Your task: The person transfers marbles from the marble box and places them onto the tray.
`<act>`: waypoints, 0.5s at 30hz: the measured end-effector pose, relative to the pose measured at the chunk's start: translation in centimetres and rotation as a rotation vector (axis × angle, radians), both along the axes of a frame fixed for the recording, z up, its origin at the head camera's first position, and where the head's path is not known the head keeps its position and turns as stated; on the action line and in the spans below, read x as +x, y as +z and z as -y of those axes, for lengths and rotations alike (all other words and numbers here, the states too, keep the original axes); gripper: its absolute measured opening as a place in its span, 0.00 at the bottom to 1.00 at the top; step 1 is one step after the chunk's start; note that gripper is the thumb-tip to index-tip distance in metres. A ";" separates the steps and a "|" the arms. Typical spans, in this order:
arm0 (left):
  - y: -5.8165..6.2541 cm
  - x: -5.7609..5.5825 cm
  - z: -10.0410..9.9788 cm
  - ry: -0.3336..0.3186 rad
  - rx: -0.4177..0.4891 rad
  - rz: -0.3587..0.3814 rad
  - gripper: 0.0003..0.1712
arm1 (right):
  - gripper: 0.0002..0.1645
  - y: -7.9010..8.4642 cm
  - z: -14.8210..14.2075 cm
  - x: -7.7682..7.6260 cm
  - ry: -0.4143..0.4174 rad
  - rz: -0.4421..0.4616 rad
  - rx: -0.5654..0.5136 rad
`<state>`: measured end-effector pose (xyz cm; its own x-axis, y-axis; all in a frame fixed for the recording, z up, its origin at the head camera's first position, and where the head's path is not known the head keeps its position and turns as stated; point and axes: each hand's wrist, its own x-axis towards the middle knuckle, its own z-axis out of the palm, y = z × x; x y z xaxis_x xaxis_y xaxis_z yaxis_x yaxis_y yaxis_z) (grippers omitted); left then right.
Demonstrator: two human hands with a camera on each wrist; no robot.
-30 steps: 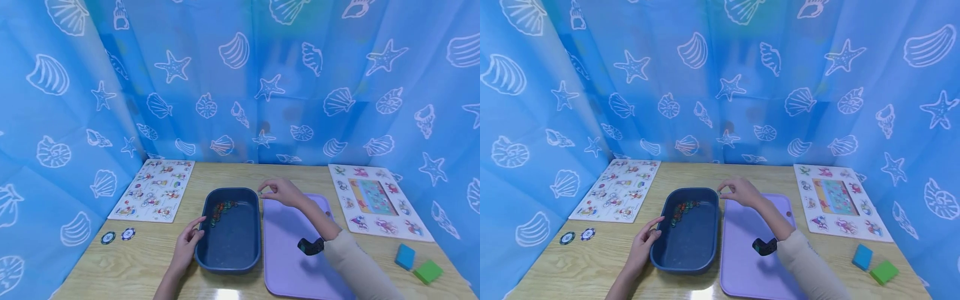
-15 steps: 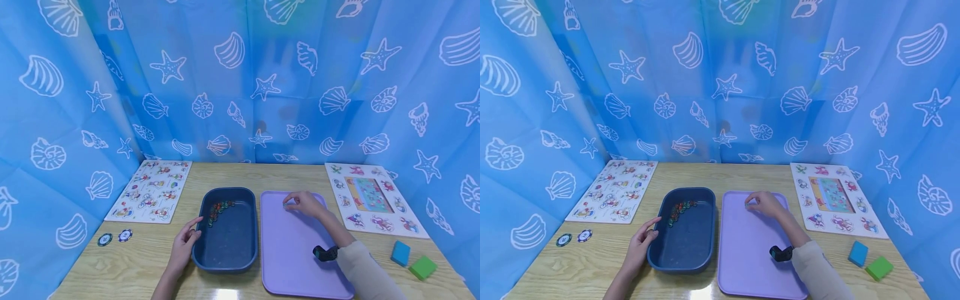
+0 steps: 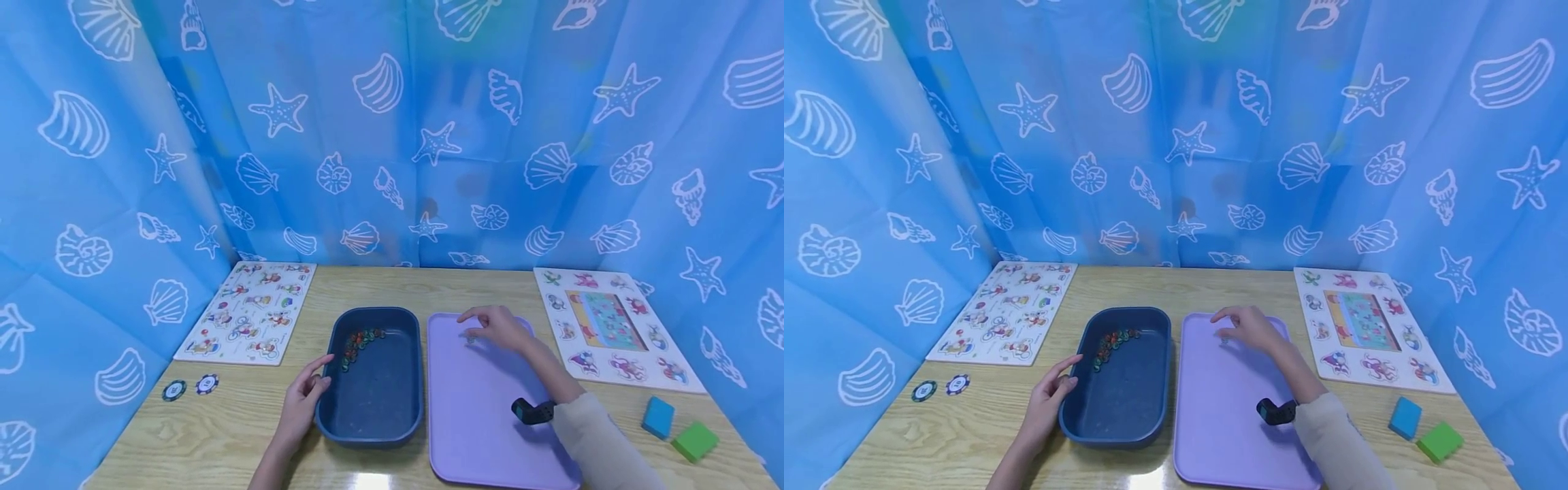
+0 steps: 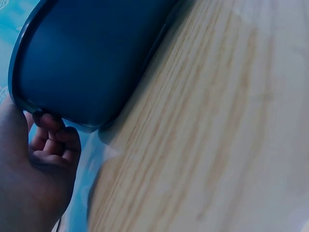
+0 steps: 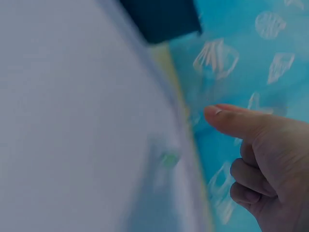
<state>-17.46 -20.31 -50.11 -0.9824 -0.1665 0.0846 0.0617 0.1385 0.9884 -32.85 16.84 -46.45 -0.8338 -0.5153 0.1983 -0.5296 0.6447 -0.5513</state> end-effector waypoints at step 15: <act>-0.1 0.0 0.2 -0.026 0.000 -0.050 0.19 | 0.12 5.6 12.8 -0.3 0.332 -0.005 0.105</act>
